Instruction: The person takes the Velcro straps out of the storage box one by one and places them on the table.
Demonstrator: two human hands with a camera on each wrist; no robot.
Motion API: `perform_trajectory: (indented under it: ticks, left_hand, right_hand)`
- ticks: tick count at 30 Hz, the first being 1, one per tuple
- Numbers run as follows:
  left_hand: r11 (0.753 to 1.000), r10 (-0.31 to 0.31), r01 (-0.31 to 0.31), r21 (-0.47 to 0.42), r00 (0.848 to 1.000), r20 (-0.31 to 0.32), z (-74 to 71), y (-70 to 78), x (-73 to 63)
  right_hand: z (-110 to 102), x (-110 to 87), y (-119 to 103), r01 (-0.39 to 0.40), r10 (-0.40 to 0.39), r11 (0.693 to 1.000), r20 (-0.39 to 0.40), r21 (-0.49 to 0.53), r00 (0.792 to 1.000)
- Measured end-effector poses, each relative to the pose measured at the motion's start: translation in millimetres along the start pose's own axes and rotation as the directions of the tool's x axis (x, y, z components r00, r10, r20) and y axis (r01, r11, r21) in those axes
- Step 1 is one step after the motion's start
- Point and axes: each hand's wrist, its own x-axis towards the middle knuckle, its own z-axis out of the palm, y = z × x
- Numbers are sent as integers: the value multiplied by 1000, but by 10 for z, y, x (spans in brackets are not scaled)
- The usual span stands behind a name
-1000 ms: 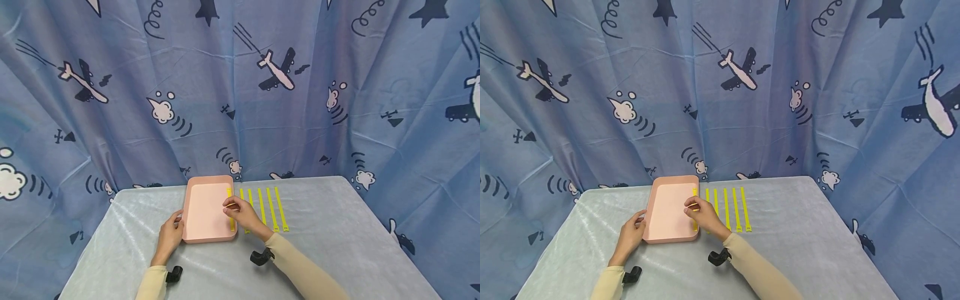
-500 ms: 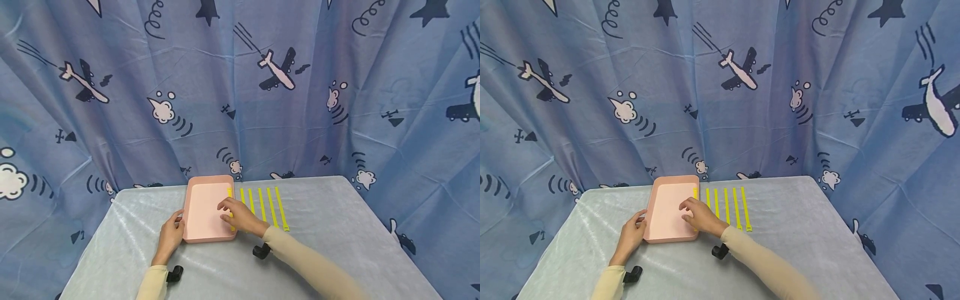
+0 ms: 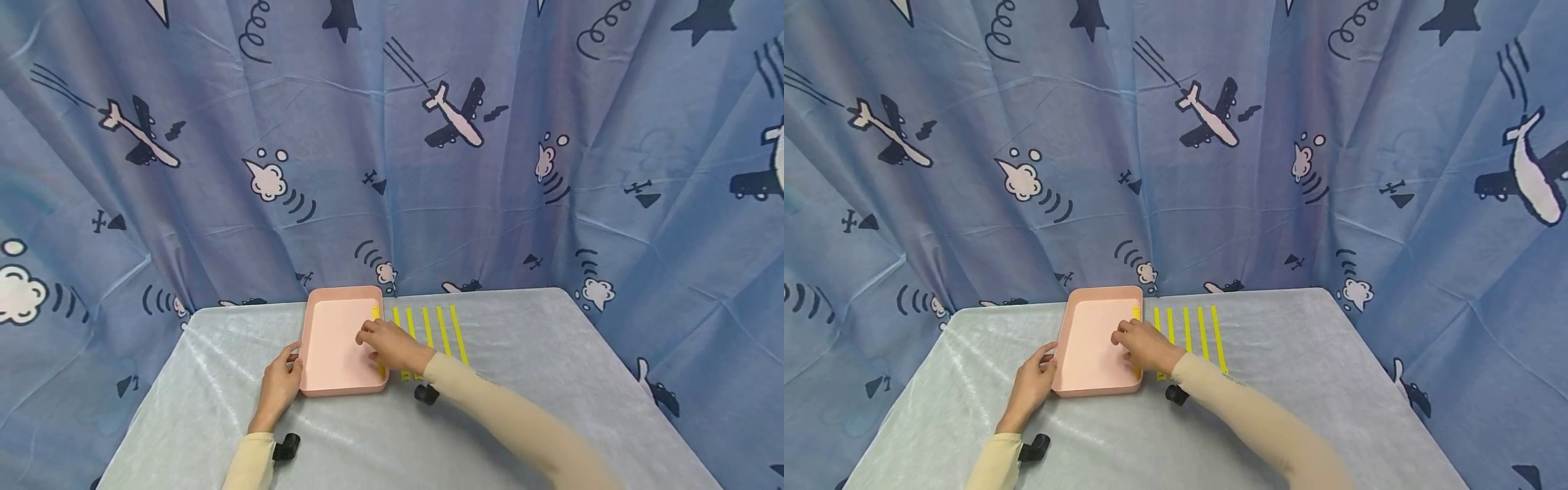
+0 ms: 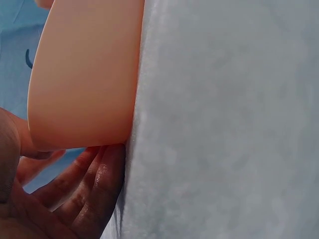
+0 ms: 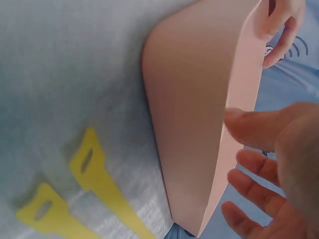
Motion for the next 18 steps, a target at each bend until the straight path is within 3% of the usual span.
perform_trajectory:
  ticks: [9, 18]
  left_hand:
    - [1000, -8, 8, -14, 1000, 2, -22, -5, -5]
    - [1000, -7, 7, -18, 1000, 4, -27, 3, 10]
  right_hand:
    - [53, 119, 21, 43, -32, 972, 51, -230, 998]
    - [83, 187, -59, 37, 3, 936, 112, -349, 994]
